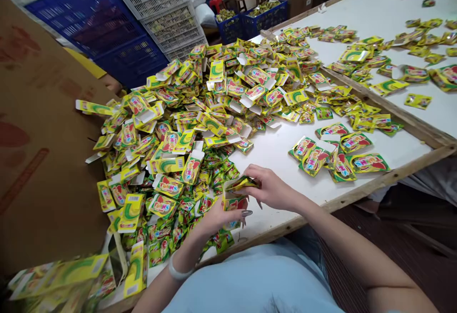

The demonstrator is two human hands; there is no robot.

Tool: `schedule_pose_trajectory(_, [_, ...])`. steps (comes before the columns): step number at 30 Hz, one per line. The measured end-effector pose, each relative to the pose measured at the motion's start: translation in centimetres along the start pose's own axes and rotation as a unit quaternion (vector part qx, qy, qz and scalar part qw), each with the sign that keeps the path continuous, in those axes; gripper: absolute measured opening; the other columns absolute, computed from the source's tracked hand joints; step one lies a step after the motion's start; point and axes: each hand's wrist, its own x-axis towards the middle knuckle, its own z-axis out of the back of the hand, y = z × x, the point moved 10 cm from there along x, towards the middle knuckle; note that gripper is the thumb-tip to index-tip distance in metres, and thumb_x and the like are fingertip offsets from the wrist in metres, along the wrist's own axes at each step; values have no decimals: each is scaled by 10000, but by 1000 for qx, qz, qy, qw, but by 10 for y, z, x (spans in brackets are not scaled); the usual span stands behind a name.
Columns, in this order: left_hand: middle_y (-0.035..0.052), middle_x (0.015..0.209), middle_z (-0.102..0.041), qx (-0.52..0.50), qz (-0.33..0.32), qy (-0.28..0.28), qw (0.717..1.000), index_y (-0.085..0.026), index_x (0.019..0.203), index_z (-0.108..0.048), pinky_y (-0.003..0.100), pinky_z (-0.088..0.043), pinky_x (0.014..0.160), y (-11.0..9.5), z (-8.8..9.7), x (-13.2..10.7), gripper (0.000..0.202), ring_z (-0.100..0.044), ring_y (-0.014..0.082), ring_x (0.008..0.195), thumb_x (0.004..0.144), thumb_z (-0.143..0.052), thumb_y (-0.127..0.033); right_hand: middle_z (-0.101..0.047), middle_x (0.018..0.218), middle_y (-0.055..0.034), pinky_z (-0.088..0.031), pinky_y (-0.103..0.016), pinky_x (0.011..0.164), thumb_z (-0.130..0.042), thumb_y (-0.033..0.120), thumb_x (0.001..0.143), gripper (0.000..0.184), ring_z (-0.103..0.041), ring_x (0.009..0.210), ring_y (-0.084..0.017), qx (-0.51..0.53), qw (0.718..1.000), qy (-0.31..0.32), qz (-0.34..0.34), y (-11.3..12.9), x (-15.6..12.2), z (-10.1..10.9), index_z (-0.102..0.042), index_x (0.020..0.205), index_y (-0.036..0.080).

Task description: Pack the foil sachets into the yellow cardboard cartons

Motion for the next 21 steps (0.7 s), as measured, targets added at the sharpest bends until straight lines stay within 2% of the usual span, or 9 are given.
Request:
schedule_pose_trajectory(2, [-39,646,-503,40,-5,2,999,-167,756,-505,240,-419,569,1,-3,1,369,-471,92,577,668,-790,-384,-569,866,-29,-532,-267,691,-605,162,886,109,-610,768,-149,-124,991,43,14,6,-4,-6,-707,915,185])
schedule_pose_trajectory(5, [-50,659,-512,63,-17,13,998,-173,793,-495,231,-403,582,2,-6,0,342,-456,90,596,674,-778,-327,-593,898,-41,-521,-305,734,-580,96,871,193,-622,759,-168,-236,964,123,7,9,-11,-18,-715,963,199])
schedule_pose_trajectory(7, [-54,665,-508,51,-15,27,998,-175,813,-494,233,-406,588,6,-8,-2,329,-451,91,599,692,-760,-325,-622,946,-51,-522,-299,731,-562,127,893,197,-636,776,-171,-216,965,148,7,12,-17,-21,-691,1018,207])
schedule_pose_trajectory(9, [-55,680,-506,40,-7,48,998,-172,858,-507,239,-415,599,12,-9,-5,332,-453,95,607,707,-750,-340,-649,952,-49,-514,-264,692,-536,199,935,168,-635,751,-150,-149,980,130,4,12,-23,-18,-650,1058,203])
schedule_pose_trajectory(11, [-49,719,-525,45,-1,74,996,-169,926,-530,248,-430,639,17,-13,-8,359,-469,106,645,707,-756,-341,-660,864,-42,-485,-236,624,-493,278,975,172,-604,671,-129,-107,990,97,0,6,-29,-13,-637,977,184])
schedule_pose_trajectory(13, [-31,786,-562,60,-5,93,994,-169,988,-550,265,-449,710,18,-18,-10,406,-505,129,722,694,-775,-337,-655,773,-46,-469,-239,620,-448,345,1002,299,-599,667,-138,-97,990,97,12,2,-36,-17,-641,855,171])
schedule_pose_trajectory(15, [-4,882,-599,69,-19,95,993,-171,1033,-560,288,-463,794,16,-22,-10,451,-544,158,822,682,-792,-332,-681,808,-69,-481,-246,654,-390,385,1025,391,-633,722,-151,-76,985,152,11,-2,-43,-33,-670,864,163])
schedule_pose_trajectory(18, [29,1040,-625,78,-41,81,993,-175,1142,-540,312,-463,895,15,-27,-7,522,-577,187,956,697,-785,-295,-705,979,-81,-501,-227,624,-351,404,1039,397,-652,681,-125,-19,974,223,-33,-11,-53,-50,-676,1065,177])
schedule_pose_trajectory(21, [61,1140,-628,134,-77,37,987,-191,1279,-495,338,-468,937,17,-18,-8,655,-592,219,1049,716,-795,-341,-690,942,-74,-519,-242,659,-418,392,1021,326,-652,736,-150,-62,986,154,-12,-16,-55,-25,-684,1044,206])
